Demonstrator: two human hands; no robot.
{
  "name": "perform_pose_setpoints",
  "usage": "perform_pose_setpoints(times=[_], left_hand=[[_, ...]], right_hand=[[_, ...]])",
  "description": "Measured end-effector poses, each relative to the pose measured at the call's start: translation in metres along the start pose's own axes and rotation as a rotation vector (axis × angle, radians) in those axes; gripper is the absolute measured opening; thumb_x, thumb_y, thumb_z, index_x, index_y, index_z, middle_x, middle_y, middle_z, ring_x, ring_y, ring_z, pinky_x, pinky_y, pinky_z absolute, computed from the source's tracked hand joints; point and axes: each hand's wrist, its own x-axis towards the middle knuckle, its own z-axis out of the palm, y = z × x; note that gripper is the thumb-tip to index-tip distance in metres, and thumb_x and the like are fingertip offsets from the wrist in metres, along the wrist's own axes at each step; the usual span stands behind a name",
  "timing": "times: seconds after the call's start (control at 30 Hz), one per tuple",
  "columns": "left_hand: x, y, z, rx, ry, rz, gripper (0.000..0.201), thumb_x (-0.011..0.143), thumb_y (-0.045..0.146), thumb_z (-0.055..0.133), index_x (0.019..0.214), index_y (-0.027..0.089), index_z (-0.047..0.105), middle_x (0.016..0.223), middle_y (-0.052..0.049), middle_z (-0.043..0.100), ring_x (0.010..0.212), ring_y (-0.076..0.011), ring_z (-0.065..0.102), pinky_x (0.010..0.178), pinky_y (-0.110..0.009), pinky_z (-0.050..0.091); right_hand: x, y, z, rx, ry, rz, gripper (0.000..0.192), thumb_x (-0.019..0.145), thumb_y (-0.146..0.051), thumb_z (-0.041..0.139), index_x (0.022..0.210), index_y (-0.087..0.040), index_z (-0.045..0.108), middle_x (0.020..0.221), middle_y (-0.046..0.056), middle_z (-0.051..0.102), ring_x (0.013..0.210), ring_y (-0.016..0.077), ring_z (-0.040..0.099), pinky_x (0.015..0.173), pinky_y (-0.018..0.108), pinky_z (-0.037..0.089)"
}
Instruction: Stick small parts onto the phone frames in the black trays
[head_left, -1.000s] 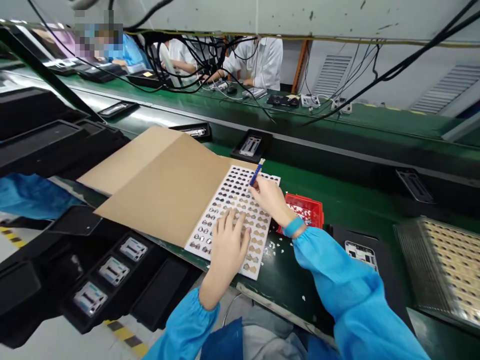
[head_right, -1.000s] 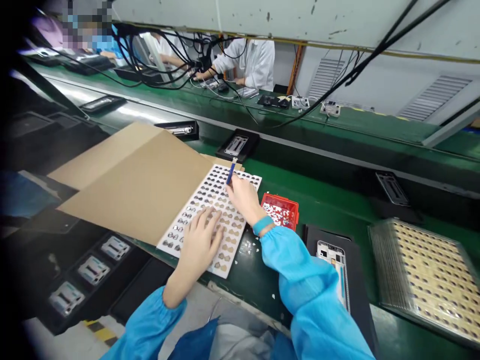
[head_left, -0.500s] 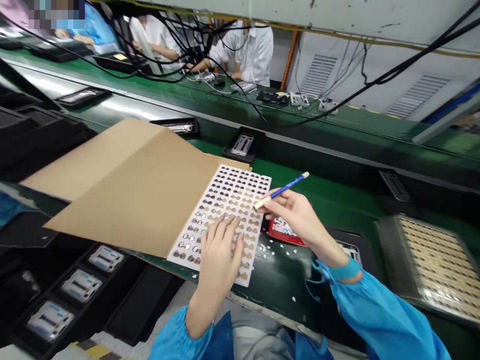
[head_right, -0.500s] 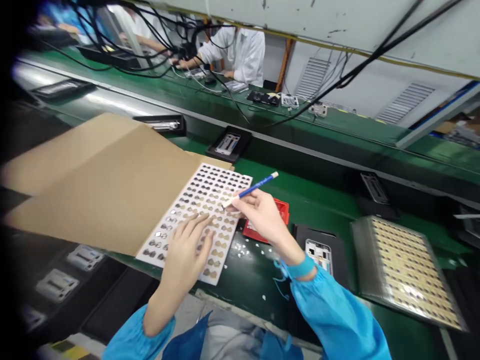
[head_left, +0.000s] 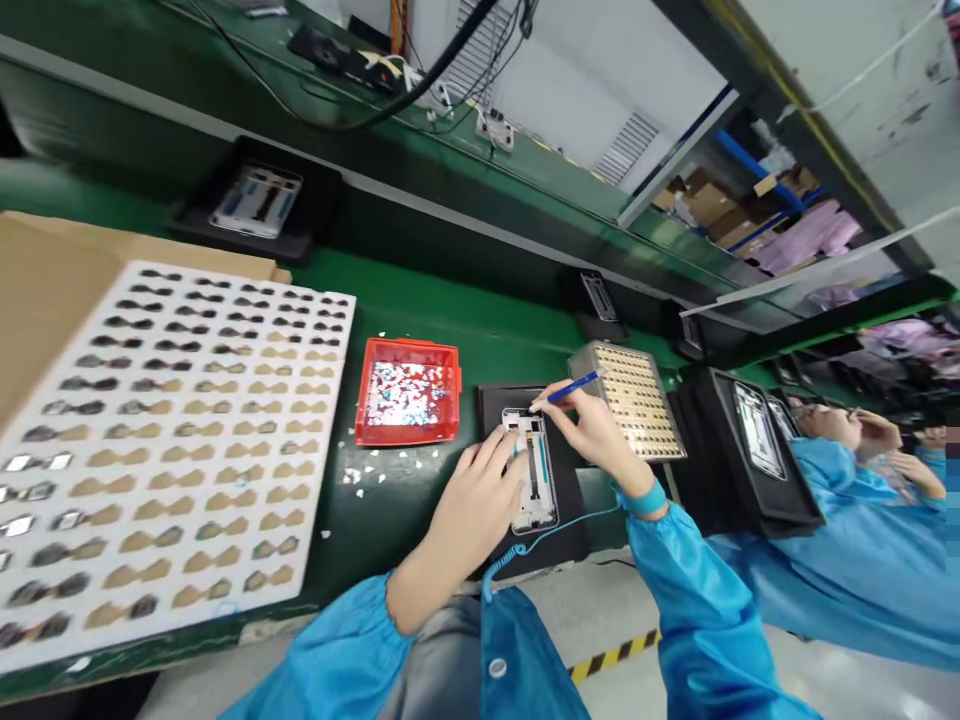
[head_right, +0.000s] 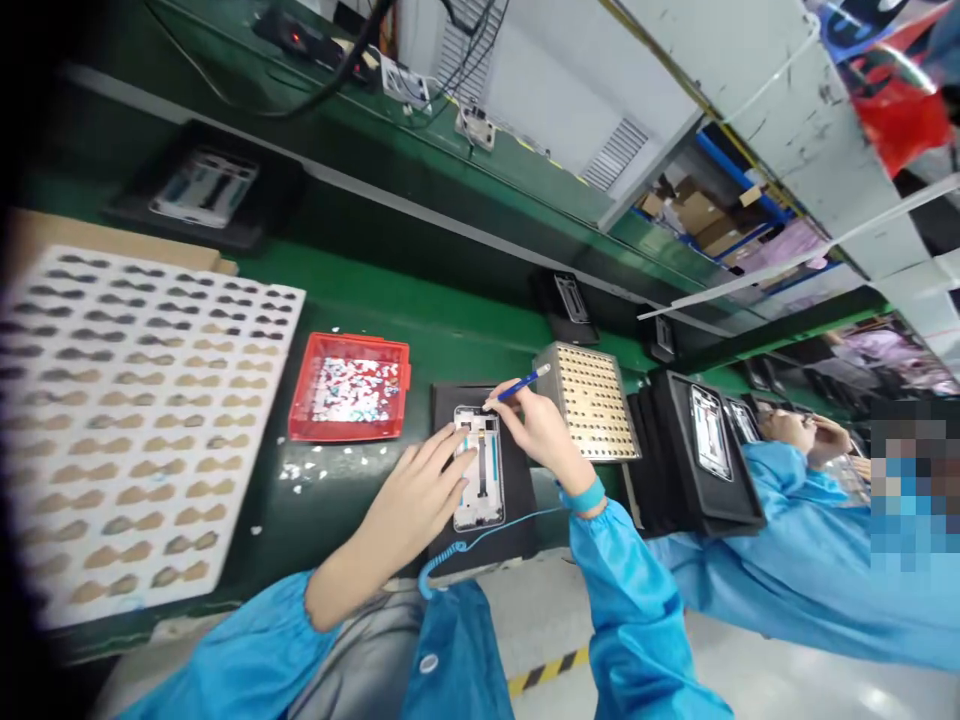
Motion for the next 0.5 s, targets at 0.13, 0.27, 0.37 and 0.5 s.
perform_pose_setpoints(times=[0.13, 0.27, 0.37, 0.5], left_hand=[[0.001, -0.004, 0.009, 0.062, -0.062, -0.027, 0.033, 0.106, 0.020, 0.056, 0.135, 0.016, 0.071, 0.149, -0.016, 0.071, 0.145, -0.0308, 0.062, 0.103, -0.040, 0.057], [-0.003, -0.004, 0.009, 0.056, -0.103, -0.032, 0.036, 0.107, 0.022, 0.057, 0.140, 0.018, 0.070, 0.155, -0.015, 0.067, 0.151, -0.0303, 0.057, 0.104, -0.039, 0.056], [-0.004, -0.004, 0.009, 0.053, -0.108, -0.036, 0.037, 0.107, 0.022, 0.056, 0.141, 0.018, 0.070, 0.156, -0.015, 0.067, 0.152, -0.0302, 0.057, 0.104, -0.039, 0.057], [-0.003, -0.004, 0.008, 0.057, -0.101, -0.036, 0.036, 0.108, 0.022, 0.055, 0.140, 0.018, 0.070, 0.157, -0.014, 0.066, 0.151, -0.0297, 0.058, 0.104, -0.038, 0.058]], right_hand=[[-0.008, 0.004, 0.007, -0.121, 0.003, 0.003, 0.012, 0.110, -0.029, 0.056, 0.111, -0.024, 0.067, 0.112, 0.008, 0.084, 0.090, 0.0248, 0.084, 0.084, 0.038, 0.068], [-0.012, 0.007, 0.010, -0.227, 0.001, -0.030, 0.014, 0.112, -0.029, 0.056, 0.112, -0.023, 0.069, 0.117, 0.009, 0.083, 0.084, 0.0225, 0.084, 0.080, 0.034, 0.067], [-0.013, 0.007, 0.012, -0.295, -0.006, -0.034, 0.017, 0.113, -0.029, 0.055, 0.113, -0.022, 0.071, 0.116, 0.009, 0.084, 0.082, 0.0227, 0.082, 0.078, 0.034, 0.066], [-0.013, 0.005, 0.013, -0.345, -0.019, -0.025, 0.020, 0.114, -0.029, 0.053, 0.119, -0.023, 0.071, 0.116, 0.009, 0.084, 0.086, 0.0240, 0.083, 0.080, 0.034, 0.065]])
